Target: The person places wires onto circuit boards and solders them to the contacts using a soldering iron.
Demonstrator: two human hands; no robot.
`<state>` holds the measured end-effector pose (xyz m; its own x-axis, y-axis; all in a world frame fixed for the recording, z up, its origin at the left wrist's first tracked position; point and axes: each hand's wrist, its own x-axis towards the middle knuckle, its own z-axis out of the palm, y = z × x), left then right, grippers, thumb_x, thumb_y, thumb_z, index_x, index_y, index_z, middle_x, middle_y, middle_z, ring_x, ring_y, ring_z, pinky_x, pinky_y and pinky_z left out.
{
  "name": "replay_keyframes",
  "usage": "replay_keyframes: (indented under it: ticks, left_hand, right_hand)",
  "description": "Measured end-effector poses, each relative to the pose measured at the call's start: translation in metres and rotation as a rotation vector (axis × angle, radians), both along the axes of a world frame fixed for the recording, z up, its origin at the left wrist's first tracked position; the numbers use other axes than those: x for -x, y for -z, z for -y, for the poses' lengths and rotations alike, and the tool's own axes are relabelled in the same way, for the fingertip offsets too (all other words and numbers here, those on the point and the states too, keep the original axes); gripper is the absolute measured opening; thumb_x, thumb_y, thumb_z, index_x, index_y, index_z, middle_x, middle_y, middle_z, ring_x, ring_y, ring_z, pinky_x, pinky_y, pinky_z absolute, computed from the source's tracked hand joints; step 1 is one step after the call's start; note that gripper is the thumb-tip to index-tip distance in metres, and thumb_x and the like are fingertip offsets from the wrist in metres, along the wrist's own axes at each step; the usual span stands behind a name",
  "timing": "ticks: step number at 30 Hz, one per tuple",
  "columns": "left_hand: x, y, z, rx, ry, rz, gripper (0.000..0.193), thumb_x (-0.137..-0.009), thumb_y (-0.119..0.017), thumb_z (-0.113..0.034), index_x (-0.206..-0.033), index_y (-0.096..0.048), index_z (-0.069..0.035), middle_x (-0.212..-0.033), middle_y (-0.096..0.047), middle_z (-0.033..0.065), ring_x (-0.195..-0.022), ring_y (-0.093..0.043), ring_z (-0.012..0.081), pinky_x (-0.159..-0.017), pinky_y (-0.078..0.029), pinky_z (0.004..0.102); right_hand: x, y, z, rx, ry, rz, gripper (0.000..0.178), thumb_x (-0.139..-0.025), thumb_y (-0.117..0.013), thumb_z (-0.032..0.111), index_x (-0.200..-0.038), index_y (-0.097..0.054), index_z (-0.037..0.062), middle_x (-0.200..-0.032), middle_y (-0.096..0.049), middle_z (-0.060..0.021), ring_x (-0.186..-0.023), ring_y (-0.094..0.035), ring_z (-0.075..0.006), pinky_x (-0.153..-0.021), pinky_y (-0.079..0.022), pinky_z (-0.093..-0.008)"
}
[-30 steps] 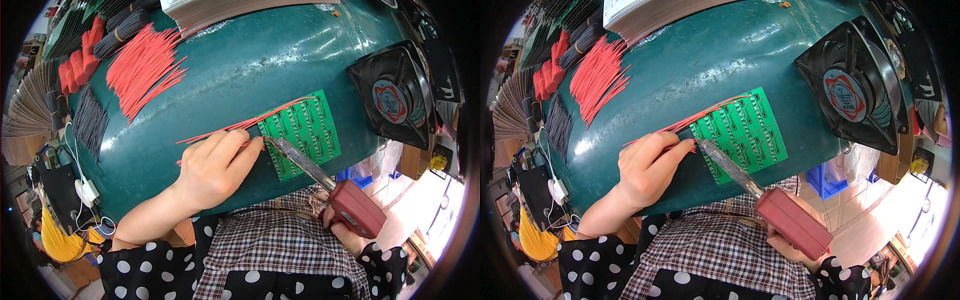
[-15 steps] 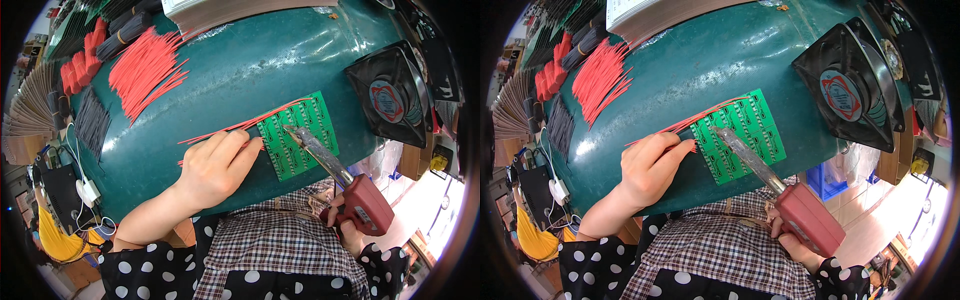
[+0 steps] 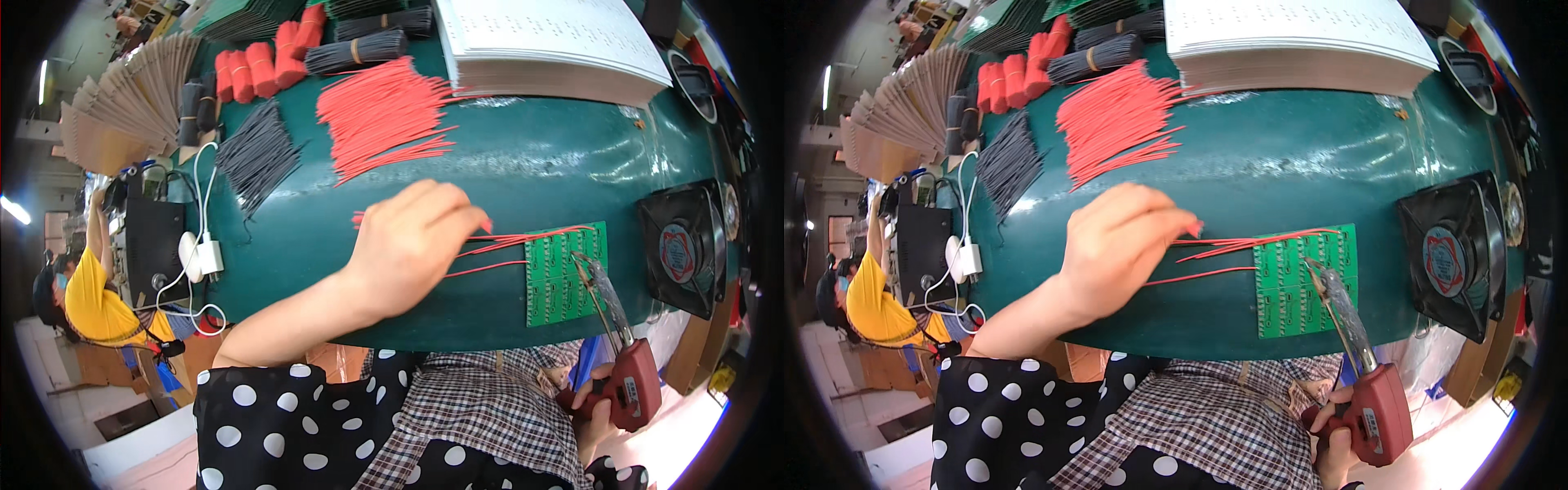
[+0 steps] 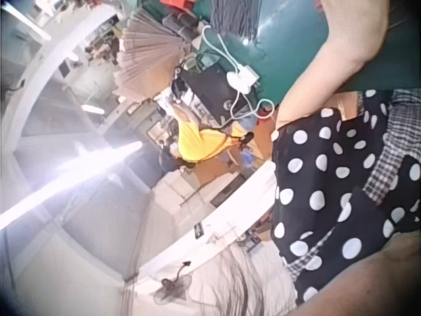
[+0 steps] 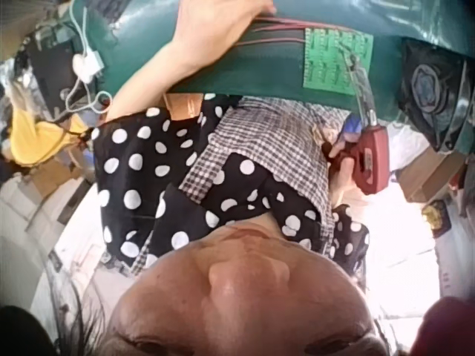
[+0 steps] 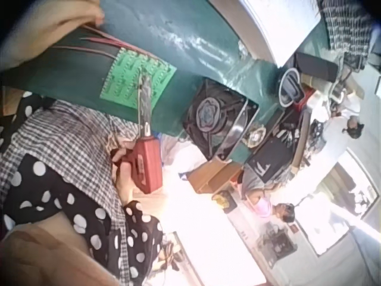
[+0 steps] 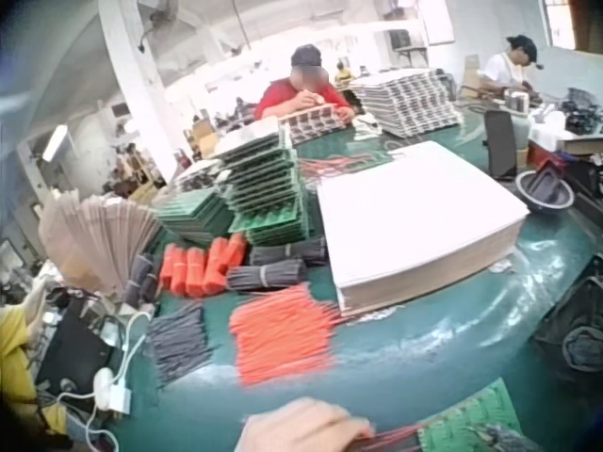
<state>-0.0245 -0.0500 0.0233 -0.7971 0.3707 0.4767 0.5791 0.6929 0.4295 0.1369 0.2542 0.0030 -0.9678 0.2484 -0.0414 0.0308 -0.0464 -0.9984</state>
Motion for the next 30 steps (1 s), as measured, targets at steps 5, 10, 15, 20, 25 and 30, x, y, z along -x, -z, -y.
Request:
replay_keyframes:
  ticks: [5,10,15,20,25,30]
  left_hand:
    - [0.005,0.022,0.018,0.120,-0.136,0.051,0.016,-0.073,-0.069,-0.004,-0.088,-0.066,-0.005,-0.084,-0.062,0.0054,-0.075,-0.060,0.0235,-0.063,-0.049,0.0321]
    - [0.001,0.009,0.042,0.075,-0.270,0.114,0.028,-0.074,-0.071,-0.008,-0.101,-0.065,-0.005,-0.096,-0.063,0.0106,-0.093,-0.060,0.0289,-0.082,-0.048,0.0372]
    - [0.003,-0.008,0.141,0.555,-0.745,0.111,0.038,-0.070,-0.075,-0.016,-0.103,-0.061,-0.001,-0.097,-0.061,0.0119,-0.098,-0.055,0.0317,-0.083,-0.045,0.0410]
    - [0.004,0.003,0.167,0.283,-0.668,0.267,0.027,-0.073,-0.072,-0.011,-0.094,-0.063,0.002,-0.090,-0.063,0.0138,-0.085,-0.060,0.0297,-0.076,-0.048,0.0367]
    - [0.011,0.003,0.177,0.244,-0.615,0.294,0.017,-0.075,-0.069,-0.007,-0.088,-0.065,0.004,-0.081,-0.063,0.0139,-0.076,-0.062,0.0293,-0.071,-0.048,0.0348]
    - [0.011,-0.003,0.186,0.209,-0.588,0.291,0.017,-0.077,-0.066,-0.008,-0.089,-0.067,0.004,-0.077,-0.066,0.0154,-0.071,-0.064,0.0282,-0.068,-0.049,0.0331]
  right_hand:
    - [0.000,0.017,-0.019,0.064,-0.078,0.053,0.060,-0.087,-0.063,0.034,-0.121,-0.036,-0.0075,-0.107,-0.048,-0.0147,-0.058,-0.049,-0.0122,-0.047,-0.037,-0.0203]
    - [-0.005,0.015,-0.021,0.030,-0.033,0.035,0.055,-0.087,-0.060,0.032,-0.118,-0.038,-0.0071,-0.106,-0.048,-0.0141,-0.059,-0.049,-0.0119,-0.048,-0.037,-0.0209]
    - [0.001,0.004,-0.006,0.016,-0.025,0.086,0.053,-0.088,-0.060,0.033,-0.117,-0.039,-0.0068,-0.106,-0.047,-0.0135,-0.059,-0.049,-0.0118,-0.050,-0.038,-0.0210]
    - [0.001,0.003,-0.006,0.020,-0.049,0.089,0.053,-0.088,-0.060,0.033,-0.116,-0.039,-0.0070,-0.106,-0.047,-0.0137,-0.058,-0.049,-0.0120,-0.050,-0.037,-0.0209]
    - [0.001,0.002,-0.007,0.007,-0.082,0.083,0.054,-0.087,-0.060,0.032,-0.117,-0.039,-0.0072,-0.106,-0.048,-0.0143,-0.058,-0.049,-0.0123,-0.049,-0.036,-0.0209]
    - [0.000,0.001,-0.005,-0.009,-0.124,0.025,0.055,-0.087,-0.060,0.032,-0.118,-0.038,-0.0079,-0.105,-0.049,-0.0145,-0.058,-0.049,-0.0123,-0.049,-0.036,-0.0212]
